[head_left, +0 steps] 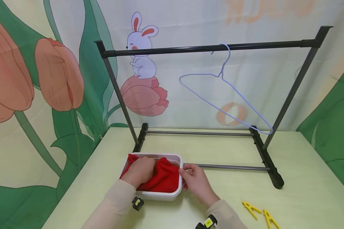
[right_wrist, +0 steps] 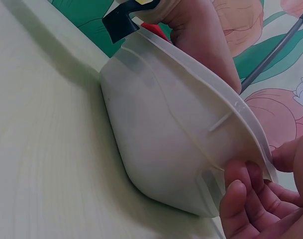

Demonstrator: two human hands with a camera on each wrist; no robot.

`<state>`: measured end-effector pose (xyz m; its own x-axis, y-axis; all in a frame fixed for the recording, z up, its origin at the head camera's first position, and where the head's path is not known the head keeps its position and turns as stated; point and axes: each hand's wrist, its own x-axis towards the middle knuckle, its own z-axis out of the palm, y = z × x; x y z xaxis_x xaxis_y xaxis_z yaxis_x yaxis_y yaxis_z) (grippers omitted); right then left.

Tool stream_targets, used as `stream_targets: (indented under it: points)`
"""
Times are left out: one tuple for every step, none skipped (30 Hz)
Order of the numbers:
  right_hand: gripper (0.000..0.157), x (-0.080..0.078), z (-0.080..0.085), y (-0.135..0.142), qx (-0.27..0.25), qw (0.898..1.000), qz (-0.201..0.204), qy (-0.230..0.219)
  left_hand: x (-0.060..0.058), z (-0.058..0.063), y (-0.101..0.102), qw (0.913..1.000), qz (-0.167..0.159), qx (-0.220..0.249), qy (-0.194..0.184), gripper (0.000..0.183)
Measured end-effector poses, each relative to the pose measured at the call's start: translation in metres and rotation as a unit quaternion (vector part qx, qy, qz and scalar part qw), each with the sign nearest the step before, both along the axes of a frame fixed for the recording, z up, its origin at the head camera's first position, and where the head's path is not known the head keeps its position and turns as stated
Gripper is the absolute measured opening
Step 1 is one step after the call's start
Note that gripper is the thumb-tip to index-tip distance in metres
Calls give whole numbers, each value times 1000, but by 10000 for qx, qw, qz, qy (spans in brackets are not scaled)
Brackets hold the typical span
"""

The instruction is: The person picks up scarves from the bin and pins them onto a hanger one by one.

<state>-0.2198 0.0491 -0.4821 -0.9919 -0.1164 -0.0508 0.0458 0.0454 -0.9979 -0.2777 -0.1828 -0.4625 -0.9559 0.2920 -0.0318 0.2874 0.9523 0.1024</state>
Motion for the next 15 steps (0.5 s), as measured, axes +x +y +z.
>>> stream_targets:
  points:
    - [26, 0, 0, 0, 3, 10000, -3, 4, 1, 1, 0, 10000, 38, -2, 45, 19]
    - [26, 0, 0, -1, 7, 10000, -9, 2, 4, 4, 2, 9999, 112, 0, 70, 19]
    - [25, 1, 1, -1, 13, 10000, -16, 4, 8, 10, 4, 9997, 213, 24, 67, 19]
    - [25, 1, 1, -2, 14, 10000, -24, 5, 11, 14, 5, 9994, 319, 59, 85, 18]
    - [25, 1, 1, -2, 13, 10000, -32, 1, 14, 17, 6, 9990, 427, 94, 109, 17]
    - [25, 2, 1, -2, 11, 10000, -45, -5, 19, 23, 8, 9984, 521, 129, 170, 16]
    - [25, 2, 2, -2, 12, 10000, -57, -13, 22, 26, 8, 9979, 600, 141, 211, 16]
    - [25, 2, 2, -2, 15, 10000, -71, -21, 25, 28, 9, 9972, 675, 182, 255, 18]
    - [25, 2, 2, -2, 13, 10000, -80, -27, 27, 31, 8, 9966, 741, 213, 305, 21]
    - [25, 2, 2, -2, 12, 10000, -90, -34, 29, 32, 8, 9958, 797, 229, 379, 24]
    - [25, 2, 2, -2, 21, 9999, -101, -40, 31, 34, 7, 9951, 846, 264, 441, 24]
    - [25, 2, 2, -2, 27, 9999, -109, -47, 33, 35, 6, 9941, 892, 338, 512, 25]
    - [25, 2, 2, -2, 41, 9999, -117, -52, 35, 37, 6, 9930, 944, 443, 559, 26]
    - [25, 2, 2, -2, 58, 9999, -123, -50, 37, 39, 5, 9915, 985, 565, 628, 26]
    - [25, 1, 2, -2, 64, 9999, -125, -54, 39, 40, 4, 9899, 1014, 706, 700, 24]
